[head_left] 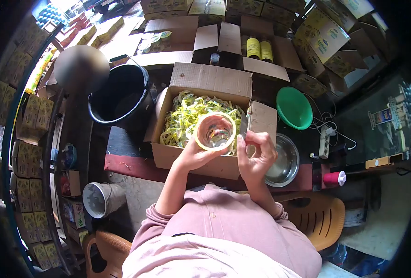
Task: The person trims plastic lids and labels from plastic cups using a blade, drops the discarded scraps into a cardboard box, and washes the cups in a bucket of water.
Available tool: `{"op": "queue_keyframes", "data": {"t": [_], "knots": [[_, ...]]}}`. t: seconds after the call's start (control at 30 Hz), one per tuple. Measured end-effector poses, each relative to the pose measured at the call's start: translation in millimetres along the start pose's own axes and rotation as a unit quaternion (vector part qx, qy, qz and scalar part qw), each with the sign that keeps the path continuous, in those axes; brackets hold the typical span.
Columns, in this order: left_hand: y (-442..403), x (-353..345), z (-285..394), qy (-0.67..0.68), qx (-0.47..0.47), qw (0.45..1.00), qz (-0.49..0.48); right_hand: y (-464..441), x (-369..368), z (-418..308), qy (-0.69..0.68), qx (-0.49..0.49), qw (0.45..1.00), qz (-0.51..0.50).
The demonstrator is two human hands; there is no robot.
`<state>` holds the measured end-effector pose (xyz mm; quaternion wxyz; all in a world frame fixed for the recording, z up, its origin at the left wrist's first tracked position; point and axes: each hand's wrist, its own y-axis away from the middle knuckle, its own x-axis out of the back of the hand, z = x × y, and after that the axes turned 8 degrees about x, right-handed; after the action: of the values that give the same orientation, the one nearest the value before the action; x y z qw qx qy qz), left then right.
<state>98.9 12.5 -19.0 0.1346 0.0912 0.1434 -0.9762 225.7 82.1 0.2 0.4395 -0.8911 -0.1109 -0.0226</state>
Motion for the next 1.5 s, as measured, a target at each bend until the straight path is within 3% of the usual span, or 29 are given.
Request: {"op": "queue_keyframes", "data": {"t": [0.13,0.63,0.77,0.9,1.13,1.23,1.33,1.47,1.5], "knots": [[4.5,6.7,2.9,0.025,0.047,0.999,-0.001,6.4,-2.9,-5.0,-0.003,0.022,0.999,-0.031],[4.8,15.1,-3.8,-0.087,0.036,0.995,-0.019,-5.9,-13.5,-7.5,0.086,0.067,0.994,-0.025],[1.7,16.6,-7.8,-0.093,0.028,0.995,-0.022,-10.8,-13.9,4.1,0.044,0.021,0.998,-0.045],[-1.1,13.6,-1.8,-0.057,0.028,0.998,-0.015,-10.0,-9.6,14.1,-0.028,-0.096,0.995,-0.024],[-1.2,13.9,-4.8,0.000,0.038,0.999,0.008,-1.7,2.8,17.8,-0.061,-0.112,0.992,-0.012],[-0.9,14.9,-7.7,0.005,0.033,0.999,0.036,1.5,7.9,27.6,-0.039,-0.163,0.986,-0.017],[-1.6,23.6,-15.7,-0.040,0.034,0.996,0.077,7.0,16.2,75.4,0.015,-0.240,0.971,-0.010],[-0.9,28.5,-20.2,-0.062,0.040,0.992,0.104,40.2,27.0,153.5,0.084,-0.247,0.959,-0.113],[-1.3,29.2,-20.1,-0.014,0.053,0.993,0.104,46.9,28.1,167.0,0.095,-0.252,0.954,-0.129]]}}
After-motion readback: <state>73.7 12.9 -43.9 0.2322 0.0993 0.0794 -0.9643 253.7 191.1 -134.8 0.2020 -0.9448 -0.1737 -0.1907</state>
